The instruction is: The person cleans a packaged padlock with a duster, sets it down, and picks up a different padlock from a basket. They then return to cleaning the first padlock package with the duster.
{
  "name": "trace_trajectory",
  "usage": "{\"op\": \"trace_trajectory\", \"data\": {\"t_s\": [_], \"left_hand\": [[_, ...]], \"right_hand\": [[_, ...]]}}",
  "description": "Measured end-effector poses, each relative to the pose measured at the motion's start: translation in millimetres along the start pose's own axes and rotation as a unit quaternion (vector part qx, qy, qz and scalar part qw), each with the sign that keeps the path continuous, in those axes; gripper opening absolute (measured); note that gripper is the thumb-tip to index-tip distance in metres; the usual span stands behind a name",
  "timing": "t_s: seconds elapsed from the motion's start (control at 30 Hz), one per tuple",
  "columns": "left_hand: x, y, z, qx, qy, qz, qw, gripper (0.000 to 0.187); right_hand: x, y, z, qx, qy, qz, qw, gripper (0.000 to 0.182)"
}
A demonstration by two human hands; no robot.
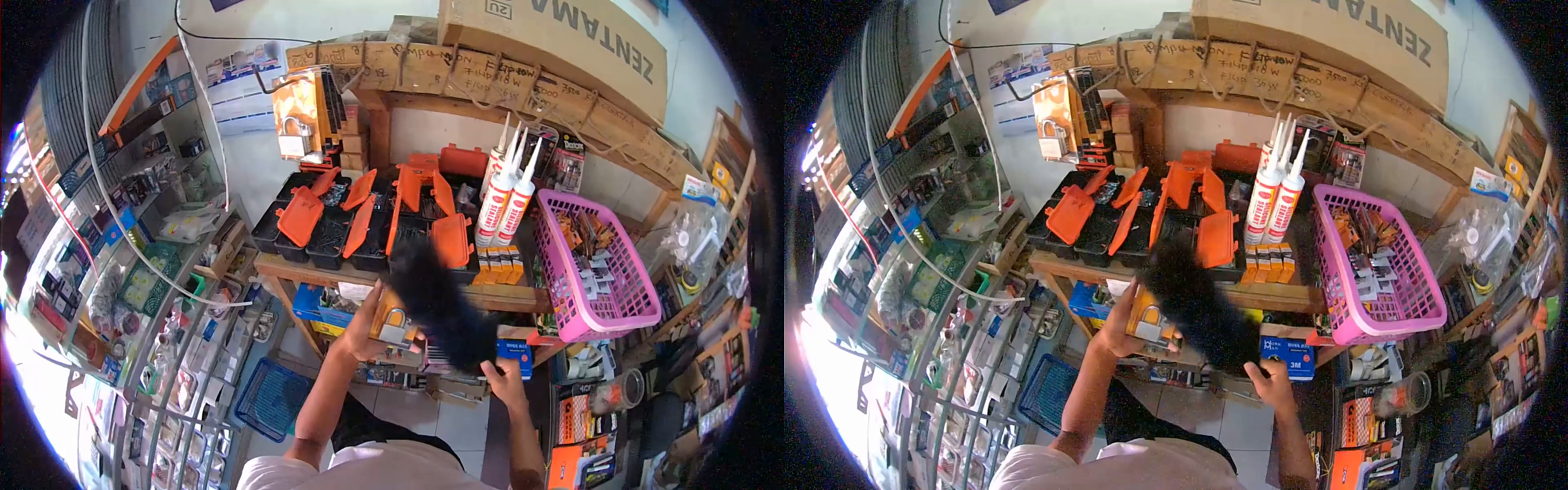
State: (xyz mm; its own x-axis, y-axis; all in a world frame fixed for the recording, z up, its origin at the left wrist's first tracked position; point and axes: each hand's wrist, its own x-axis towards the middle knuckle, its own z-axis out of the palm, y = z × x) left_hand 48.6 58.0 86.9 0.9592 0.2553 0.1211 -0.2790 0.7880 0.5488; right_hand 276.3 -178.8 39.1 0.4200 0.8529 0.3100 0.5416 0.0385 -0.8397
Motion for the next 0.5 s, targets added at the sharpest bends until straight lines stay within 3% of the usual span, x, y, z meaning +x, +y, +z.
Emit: {"op": "trace_trajectory", "data": {"t_s": [0.1, 0.13, 0.2, 0.3, 0.37, 0.4, 0.47, 0.5], "left_hand": [[-1, 4, 25, 0.041, 0.037, 0.015, 0.998, 0.066], [1, 4, 21, 0.027, 0.011, 0.002, 1.000, 0.065], [5, 4, 12, -0.003, -0.041, -0.022, 0.999, 0.064], [7, 3, 12, -0.032, -0.093, -0.047, 0.994, 0.063], [6, 0, 17, -0.299, 0.065, -0.031, 0.951, 0.066], [7, 0, 12, -0.300, 0.065, -0.032, 0.951, 0.066], [12, -3, -1, 0.014, -0.096, -0.036, 0.995, 0.073], [5, -3, 26, 0.020, 0.051, -0.019, 0.998, 0.071]], "right_hand": [[-2, 12, -13, 0.001, -0.042, -0.011, 0.999, 0.045], [-1, 7, -18, -0.007, -0.057, -0.012, 0.998, 0.045], [1, 19, -24, 0.016, 0.013, -0.025, 0.999, 0.046], [-3, -4, -39, -0.052, -0.061, -0.035, 0.996, 0.048], [-5, -22, -38, 0.021, -0.035, 0.026, 0.999, 0.044], [-7, -14, -38, 0.021, -0.035, 0.027, 0.999, 0.044], [-12, 9, -38, -0.032, -0.063, 0.003, 0.997, 0.046], [-11, -6, -40, -0.051, -0.096, -0.015, 0.994, 0.045]]}}
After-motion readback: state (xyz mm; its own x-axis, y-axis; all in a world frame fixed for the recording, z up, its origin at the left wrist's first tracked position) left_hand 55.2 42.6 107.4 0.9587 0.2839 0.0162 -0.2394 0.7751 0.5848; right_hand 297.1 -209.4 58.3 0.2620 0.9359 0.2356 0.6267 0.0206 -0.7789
